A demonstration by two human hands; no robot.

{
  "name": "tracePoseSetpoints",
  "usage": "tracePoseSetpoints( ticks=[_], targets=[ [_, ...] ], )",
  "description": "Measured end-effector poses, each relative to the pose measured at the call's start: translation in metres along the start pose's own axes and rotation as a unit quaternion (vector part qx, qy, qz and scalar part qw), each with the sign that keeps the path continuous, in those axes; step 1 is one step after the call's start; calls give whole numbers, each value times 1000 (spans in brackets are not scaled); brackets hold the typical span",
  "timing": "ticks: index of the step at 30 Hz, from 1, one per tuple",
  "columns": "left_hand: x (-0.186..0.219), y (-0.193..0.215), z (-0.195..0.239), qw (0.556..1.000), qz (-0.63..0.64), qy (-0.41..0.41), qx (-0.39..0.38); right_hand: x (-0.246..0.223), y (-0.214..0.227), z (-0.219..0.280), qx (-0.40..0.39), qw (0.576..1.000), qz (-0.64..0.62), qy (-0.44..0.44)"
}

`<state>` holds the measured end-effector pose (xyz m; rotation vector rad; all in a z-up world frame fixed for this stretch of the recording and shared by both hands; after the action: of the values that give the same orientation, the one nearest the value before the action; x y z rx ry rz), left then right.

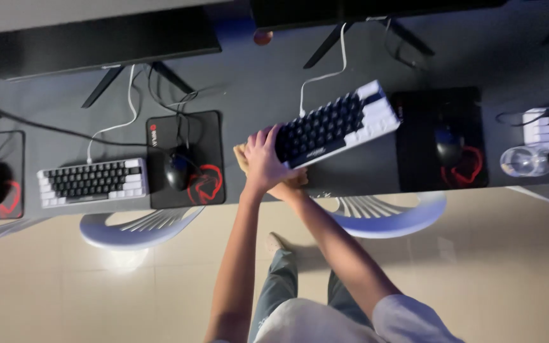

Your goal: The person cleans a row of computer workstations using a cloth and a spray bottle. They wipe the surfaces of the desks, keyboards, and mousepads, and also clean the bottom edges of the monitors. The person moves from one station to the next, repeating the cleaning process for each setup.

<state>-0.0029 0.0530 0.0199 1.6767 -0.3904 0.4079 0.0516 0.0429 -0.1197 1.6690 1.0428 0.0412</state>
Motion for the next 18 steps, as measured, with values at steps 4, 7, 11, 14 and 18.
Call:
tracePoseSetpoints(
  ticks=[4,7,11,14,18],
  targets=[
    [4,-1,9,1000,-15,-25,8,105,22,45,-42,982,-55,-174],
    [1,-8,15,1000,6,-28,12,193,73,58,56,953,-112,-278],
    [-8,-9,29,999,25,-22,17,207,100,44,131,961,-83,-229],
    [-15,-6,39,999,47,-19,-3,204,109,27,141,967,-41,-208],
    [-15,-1,48,998,52,-33,0,194,114,-1,147,974,11,-171]
  ],
)
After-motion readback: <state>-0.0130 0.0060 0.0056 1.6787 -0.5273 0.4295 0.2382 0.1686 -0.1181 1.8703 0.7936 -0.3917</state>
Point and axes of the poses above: each hand's wrist, its own z-axis away from the middle knuckle, its own y-axis out of the back of the hand, x = y × z, the point moved 6 cm from there along -z, towards the middle knuckle, and after that the axes turned 10 degrees about -z, right-handed, at the moved point
